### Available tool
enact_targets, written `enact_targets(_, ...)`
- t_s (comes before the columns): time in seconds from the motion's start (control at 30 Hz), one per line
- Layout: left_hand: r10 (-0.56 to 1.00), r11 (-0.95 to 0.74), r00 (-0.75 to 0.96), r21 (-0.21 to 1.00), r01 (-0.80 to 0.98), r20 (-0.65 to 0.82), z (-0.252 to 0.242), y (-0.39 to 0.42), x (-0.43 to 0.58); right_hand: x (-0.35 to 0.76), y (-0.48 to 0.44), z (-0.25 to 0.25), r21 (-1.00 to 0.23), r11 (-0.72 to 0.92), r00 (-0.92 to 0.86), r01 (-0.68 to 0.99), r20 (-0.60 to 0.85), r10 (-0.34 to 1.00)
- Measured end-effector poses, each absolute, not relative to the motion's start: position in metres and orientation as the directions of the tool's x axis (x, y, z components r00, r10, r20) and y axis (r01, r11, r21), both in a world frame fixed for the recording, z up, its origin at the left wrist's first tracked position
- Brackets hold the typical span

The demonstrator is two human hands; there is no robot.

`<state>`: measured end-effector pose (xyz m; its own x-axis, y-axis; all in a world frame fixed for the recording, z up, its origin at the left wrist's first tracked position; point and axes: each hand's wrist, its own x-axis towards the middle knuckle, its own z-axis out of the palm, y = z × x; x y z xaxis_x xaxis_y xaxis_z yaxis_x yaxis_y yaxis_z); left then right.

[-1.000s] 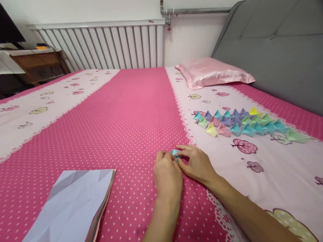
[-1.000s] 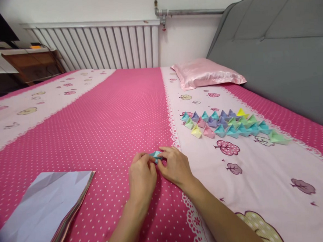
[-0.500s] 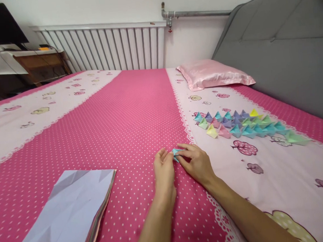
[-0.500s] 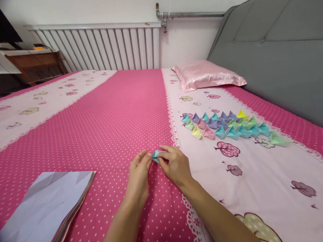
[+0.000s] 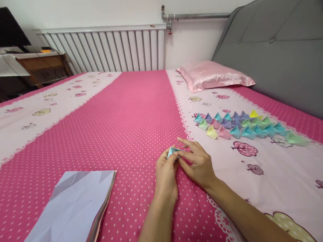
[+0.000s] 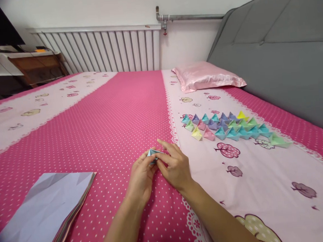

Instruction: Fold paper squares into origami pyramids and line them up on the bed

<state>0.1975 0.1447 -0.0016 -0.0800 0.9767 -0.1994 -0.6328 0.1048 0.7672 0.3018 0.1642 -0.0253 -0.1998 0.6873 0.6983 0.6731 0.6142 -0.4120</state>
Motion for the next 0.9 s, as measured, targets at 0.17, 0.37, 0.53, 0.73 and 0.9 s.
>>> enact_targets(0.17,0.982,0.106,-0.083,0.853,-0.511,-0.172,-0.001,0.1435,0.2008,0.3027,0.1641,-0.0236,-0.428,0.63,-0.207,0.648,0.697,0.686)
enact_targets(0.37,0.982,0.06,-0.126,0.872,-0.486,-0.138,-0.004,0.144,0.2051,0.3032,0.1656,-0.0211,-0.418,0.657,-0.205,0.628,0.725,0.658)
enact_targets(0.53,0.985,0.066,-0.106,0.862,-0.503,-0.137,-0.0037,0.1426,0.2058,0.3037,0.1655,-0.018,-0.398,0.665,-0.214,0.632,0.736,0.643)
enact_targets(0.73,0.976,0.037,-0.16,0.843,-0.537,-0.145,-0.005,0.1429,0.205,0.3027,0.1637,-0.0181,-0.368,0.654,-0.227,0.661,0.733,0.641)
enact_targets(0.9,0.971,-0.002,-0.206,0.853,-0.523,-0.123,-0.0054,0.1442,0.2029,0.3,0.1613,-0.0185,-0.428,0.64,-0.193,0.638,0.716,0.671)
